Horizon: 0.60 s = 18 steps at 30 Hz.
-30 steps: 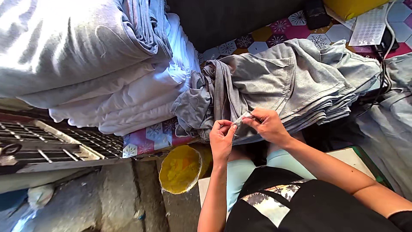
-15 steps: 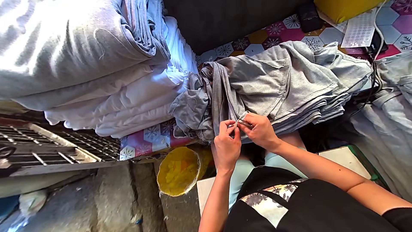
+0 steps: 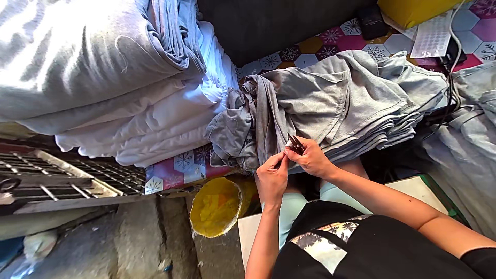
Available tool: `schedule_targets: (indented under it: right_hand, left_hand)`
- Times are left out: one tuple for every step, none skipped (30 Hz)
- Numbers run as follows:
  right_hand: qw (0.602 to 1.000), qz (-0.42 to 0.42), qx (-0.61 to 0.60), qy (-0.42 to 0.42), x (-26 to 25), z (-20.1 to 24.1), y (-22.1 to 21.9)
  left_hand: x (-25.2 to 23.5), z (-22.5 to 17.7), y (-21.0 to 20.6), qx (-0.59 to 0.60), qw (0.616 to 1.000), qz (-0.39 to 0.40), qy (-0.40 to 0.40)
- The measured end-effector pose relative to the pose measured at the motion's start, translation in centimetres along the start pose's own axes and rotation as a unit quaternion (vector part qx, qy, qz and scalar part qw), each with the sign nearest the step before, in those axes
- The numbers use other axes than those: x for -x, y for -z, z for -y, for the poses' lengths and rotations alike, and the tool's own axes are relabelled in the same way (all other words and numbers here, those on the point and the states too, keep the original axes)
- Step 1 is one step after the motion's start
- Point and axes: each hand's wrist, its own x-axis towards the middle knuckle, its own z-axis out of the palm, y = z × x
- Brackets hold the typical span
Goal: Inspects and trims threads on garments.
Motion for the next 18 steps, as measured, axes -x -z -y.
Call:
schedule_targets:
  right_hand:
    - [1.0,-0.002,-0.006,-0.012,-0.1,0.1,-0.1]
    - [1.0,-0.004,-0.014,-0.026,-0.1,0.1,-0.1]
    - [0.999,-0.008,-0.025,-0.042,0.0,0.2,-0.2]
    - [0.998,-0.017,-0.038,-0.052,0.0,0.2,-0.4]
    - [0.997,-0.027,-0.045,-0.055,0.1,0.2,-0.5]
    - [0.997,-0.035,-0.042,-0.052,0.2,0.1,-0.7]
    - [0.998,-0.039,-0.032,-0.044,0.2,0.1,-0.8]
    - [0.998,-0.038,-0.017,-0.037,0.2,0.1,-0.8]
    - [0.999,-0.031,-0.001,-0.03,0.1,0.0,-0.6]
    - [0.999,-0.015,0.017,-0.022,-0.1,0.1,-0.3]
    - [0.999,0.008,0.042,-0.009,-0.3,0.1,0.2]
    - [0.996,0.04,0.074,0.011,-0.6,0.1,1.0]
    - [0.99,0.073,0.112,0.04,-0.9,0.0,2.0]
    - [0.98,0.102,0.154,0.072,-1.3,-0.2,2.9]
    - [0.968,0.123,0.197,0.101,-1.7,-0.4,3.8]
    - [0.953,0.139,0.239,0.123,-2.0,-0.4,4.6]
    - [0.939,0.15,0.279,0.136,-2.2,-0.3,5.2]
    - [0.925,0.153,0.314,0.152,-2.3,-0.1,5.6]
  left_hand:
    - [0.1,0.1,-0.2,0.001,1.0,-0.015,-0.01]
    - [0.1,0.2,-0.5,0.006,0.999,-0.032,-0.015]
    - [0.2,0.1,-0.7,0.017,0.999,-0.048,-0.015]
    - [0.2,0.1,-0.8,0.03,0.998,-0.062,-0.009]
    - [0.2,0.1,-1.0,0.041,0.996,-0.074,-0.003]
    - [0.2,0.2,-1.2,0.048,0.995,-0.082,0.0]
    - [0.4,0.3,-1.4,0.05,0.995,-0.088,-0.003]
    - [0.5,0.5,-1.6,0.05,0.995,-0.091,-0.01]
    - [0.6,0.8,-1.8,0.048,0.995,-0.09,-0.018]
    - [0.6,1.0,-1.9,0.045,0.995,-0.086,-0.026]
    - [0.6,1.1,-1.8,0.041,0.995,-0.08,-0.031]
    - [0.4,1.1,-1.5,0.031,0.996,-0.072,-0.029]
    - [0.3,1.1,-1.1,0.014,0.998,-0.065,-0.022]
    - [0.1,1.0,-0.7,-0.004,0.998,-0.061,-0.01]
    - [0.0,0.9,-0.4,-0.02,0.998,-0.057,0.0]
    - [-0.1,0.9,-0.1,-0.031,0.998,-0.054,0.005]
    - [-0.3,0.8,0.1,-0.038,0.998,-0.05,0.007]
    - [-0.3,0.8,0.3,-0.041,0.998,-0.045,0.008]
